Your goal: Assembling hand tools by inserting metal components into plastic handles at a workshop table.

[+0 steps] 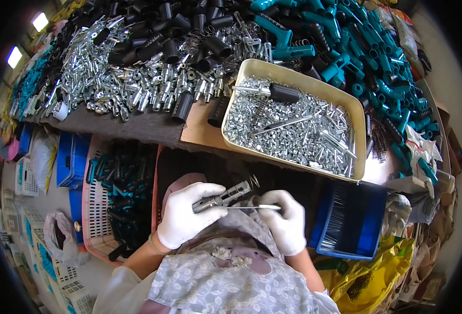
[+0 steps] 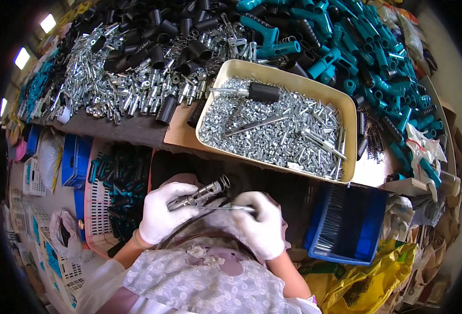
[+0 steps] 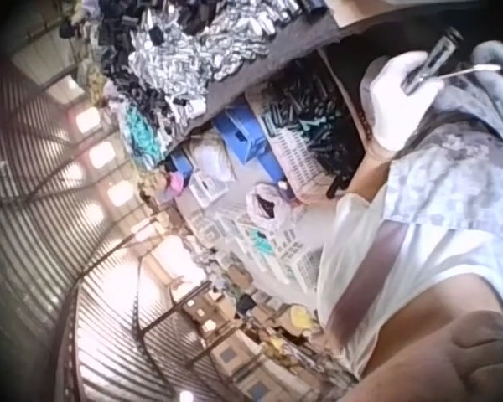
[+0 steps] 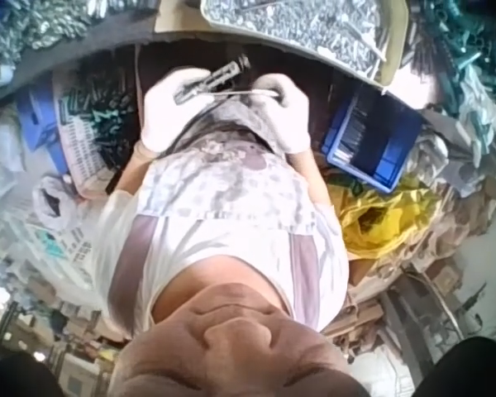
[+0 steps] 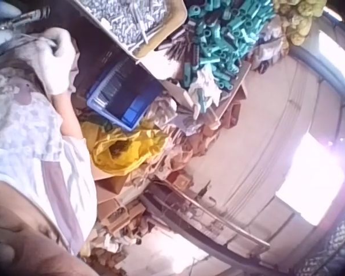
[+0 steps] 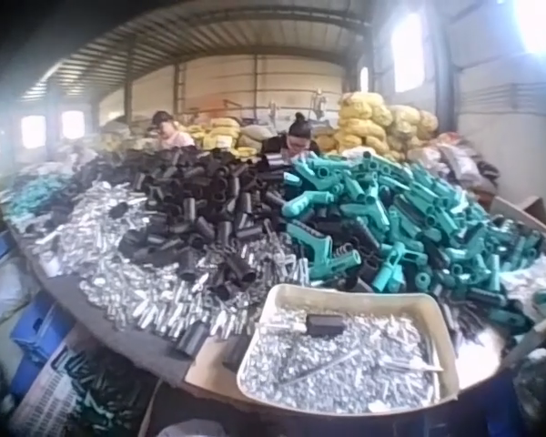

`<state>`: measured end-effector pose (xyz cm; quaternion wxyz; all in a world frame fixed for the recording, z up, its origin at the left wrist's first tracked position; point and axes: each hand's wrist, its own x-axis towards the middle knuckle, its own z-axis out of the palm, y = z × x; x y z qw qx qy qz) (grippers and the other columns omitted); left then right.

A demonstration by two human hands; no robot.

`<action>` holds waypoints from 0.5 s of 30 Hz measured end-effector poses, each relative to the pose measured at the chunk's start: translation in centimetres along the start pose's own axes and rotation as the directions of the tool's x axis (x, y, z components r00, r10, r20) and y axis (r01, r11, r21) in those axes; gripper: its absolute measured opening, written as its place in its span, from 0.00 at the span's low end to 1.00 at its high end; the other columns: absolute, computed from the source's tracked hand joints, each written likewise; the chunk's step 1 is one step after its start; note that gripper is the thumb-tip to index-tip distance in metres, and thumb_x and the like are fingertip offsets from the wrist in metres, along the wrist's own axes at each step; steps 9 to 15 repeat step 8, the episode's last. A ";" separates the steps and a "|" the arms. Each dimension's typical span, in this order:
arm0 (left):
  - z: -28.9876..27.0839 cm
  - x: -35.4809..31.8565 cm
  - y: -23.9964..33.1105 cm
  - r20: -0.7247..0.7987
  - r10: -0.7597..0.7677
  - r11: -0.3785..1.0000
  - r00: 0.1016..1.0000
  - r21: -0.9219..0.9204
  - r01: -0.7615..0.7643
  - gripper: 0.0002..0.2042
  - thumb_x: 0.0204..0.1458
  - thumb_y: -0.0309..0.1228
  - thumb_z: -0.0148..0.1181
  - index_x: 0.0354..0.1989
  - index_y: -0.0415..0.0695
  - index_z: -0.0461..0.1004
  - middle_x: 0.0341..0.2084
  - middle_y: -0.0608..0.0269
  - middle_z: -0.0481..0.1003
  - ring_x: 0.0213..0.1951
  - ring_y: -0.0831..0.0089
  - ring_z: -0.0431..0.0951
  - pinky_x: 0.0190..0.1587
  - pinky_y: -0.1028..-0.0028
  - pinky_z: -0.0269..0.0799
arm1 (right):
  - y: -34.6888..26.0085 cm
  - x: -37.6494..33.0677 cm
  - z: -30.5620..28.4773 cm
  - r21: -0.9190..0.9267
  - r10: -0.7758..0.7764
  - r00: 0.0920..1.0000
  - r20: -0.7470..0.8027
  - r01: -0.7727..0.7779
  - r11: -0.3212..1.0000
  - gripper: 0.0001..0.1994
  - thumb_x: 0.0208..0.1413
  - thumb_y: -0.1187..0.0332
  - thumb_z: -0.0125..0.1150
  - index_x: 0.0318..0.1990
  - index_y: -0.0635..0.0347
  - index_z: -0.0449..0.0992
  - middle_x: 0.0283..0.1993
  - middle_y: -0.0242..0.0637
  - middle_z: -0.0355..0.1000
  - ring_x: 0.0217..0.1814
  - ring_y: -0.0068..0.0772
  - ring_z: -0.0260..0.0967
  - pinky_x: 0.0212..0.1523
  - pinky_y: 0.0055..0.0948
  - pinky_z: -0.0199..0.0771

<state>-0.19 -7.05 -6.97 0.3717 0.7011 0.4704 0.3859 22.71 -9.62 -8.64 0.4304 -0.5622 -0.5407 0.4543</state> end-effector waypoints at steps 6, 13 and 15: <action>-1.5 0.0 -0.3 0.053 0.075 0.996 0.996 0.052 -0.078 0.17 0.41 0.24 0.75 0.41 0.39 0.80 0.32 0.55 0.80 0.31 0.66 0.81 0.35 0.73 0.75 | -2.7 -0.3 -6.5 0.117 0.081 0.974 -0.211 -0.057 0.992 0.04 0.50 0.77 0.58 0.34 0.65 0.74 0.31 0.28 0.70 0.31 0.16 0.63 0.34 0.19 0.66; -1.5 -0.1 -0.4 0.123 0.109 0.990 0.986 0.078 -0.119 0.18 0.41 0.26 0.76 0.42 0.40 0.80 0.34 0.55 0.81 0.34 0.65 0.83 0.38 0.71 0.77 | -3.3 -0.1 -6.9 -0.016 0.072 0.987 -0.145 -0.075 0.997 0.06 0.50 0.77 0.59 0.37 0.63 0.75 0.32 0.29 0.72 0.32 0.17 0.65 0.35 0.19 0.67; -1.5 -0.1 -0.4 0.123 0.109 0.990 0.986 0.078 -0.119 0.18 0.41 0.26 0.76 0.42 0.40 0.80 0.34 0.55 0.81 0.34 0.65 0.83 0.38 0.71 0.77 | -3.3 -0.1 -6.9 -0.016 0.072 0.987 -0.145 -0.075 0.997 0.06 0.50 0.77 0.59 0.37 0.63 0.75 0.32 0.29 0.72 0.32 0.17 0.65 0.35 0.19 0.67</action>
